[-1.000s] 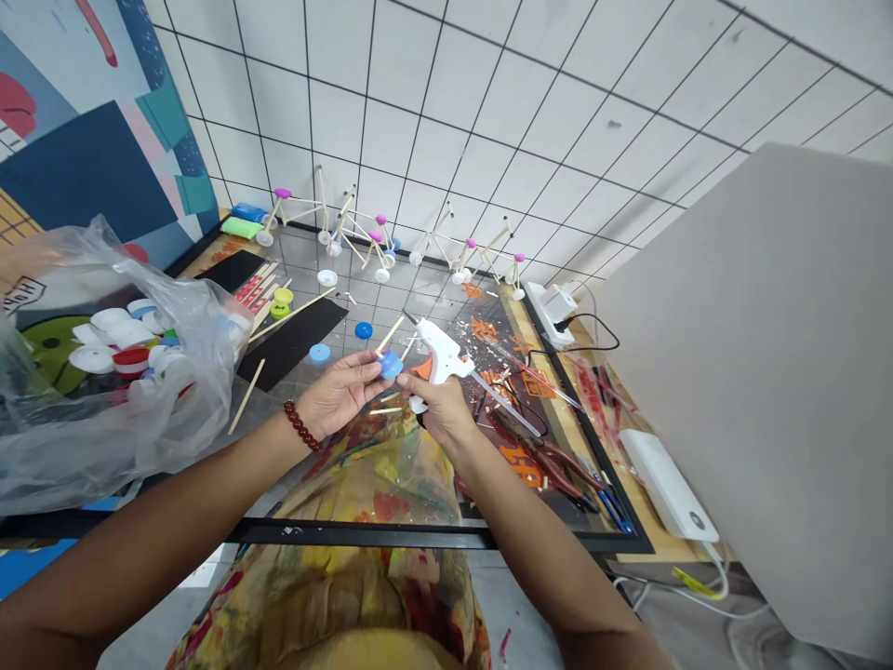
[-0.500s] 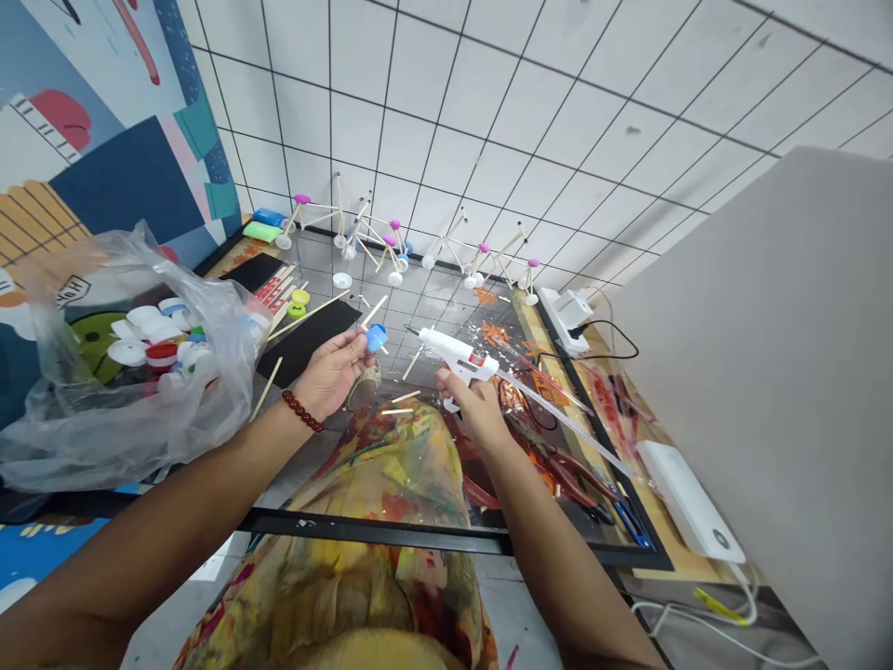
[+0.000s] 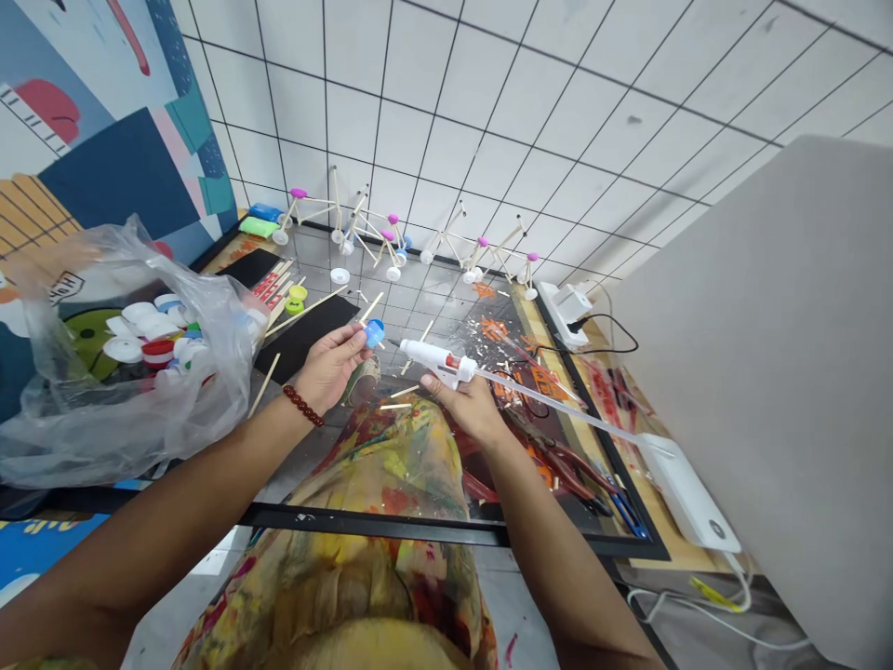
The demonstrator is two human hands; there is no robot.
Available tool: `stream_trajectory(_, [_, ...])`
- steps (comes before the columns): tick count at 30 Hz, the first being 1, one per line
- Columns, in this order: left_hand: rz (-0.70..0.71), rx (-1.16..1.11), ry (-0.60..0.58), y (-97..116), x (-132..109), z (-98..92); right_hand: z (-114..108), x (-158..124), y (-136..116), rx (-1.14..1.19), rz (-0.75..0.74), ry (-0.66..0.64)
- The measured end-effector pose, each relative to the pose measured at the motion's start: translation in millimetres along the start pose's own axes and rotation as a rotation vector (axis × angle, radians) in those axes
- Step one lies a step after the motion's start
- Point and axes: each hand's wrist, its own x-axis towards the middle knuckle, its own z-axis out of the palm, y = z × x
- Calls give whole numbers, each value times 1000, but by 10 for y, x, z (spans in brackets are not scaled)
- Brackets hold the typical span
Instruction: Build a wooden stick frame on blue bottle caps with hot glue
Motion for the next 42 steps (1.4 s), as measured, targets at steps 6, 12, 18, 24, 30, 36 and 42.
stream_trajectory(6, [2, 15, -10, -4, -8, 1, 30, -9, 35, 7, -32, 3])
stream_trajectory(12, [-2, 18, -11, -3, -16, 11, 13, -9, 31, -59, -74, 14])
stream_trajectory(18, [-3, 23, -21, -6, -17, 5, -15, -6, 48, -134, -108, 9])
stream_trajectory(24, [-8, 15, -33, -7, -15, 3, -22, -10, 28, -150, -95, 13])
stream_trajectory(30, [-13, 20, -43, -4, -21, 11, -20, 5, 23, -147, -100, 27])
stream_trajectory(36, [-15, 29, -50, 7, -27, 10, -19, 7, 33, -152, -114, 33])
stream_trajectory(42, [-20, 33, -61, 2, -23, 6, -30, 11, 38, -164, -128, 62])
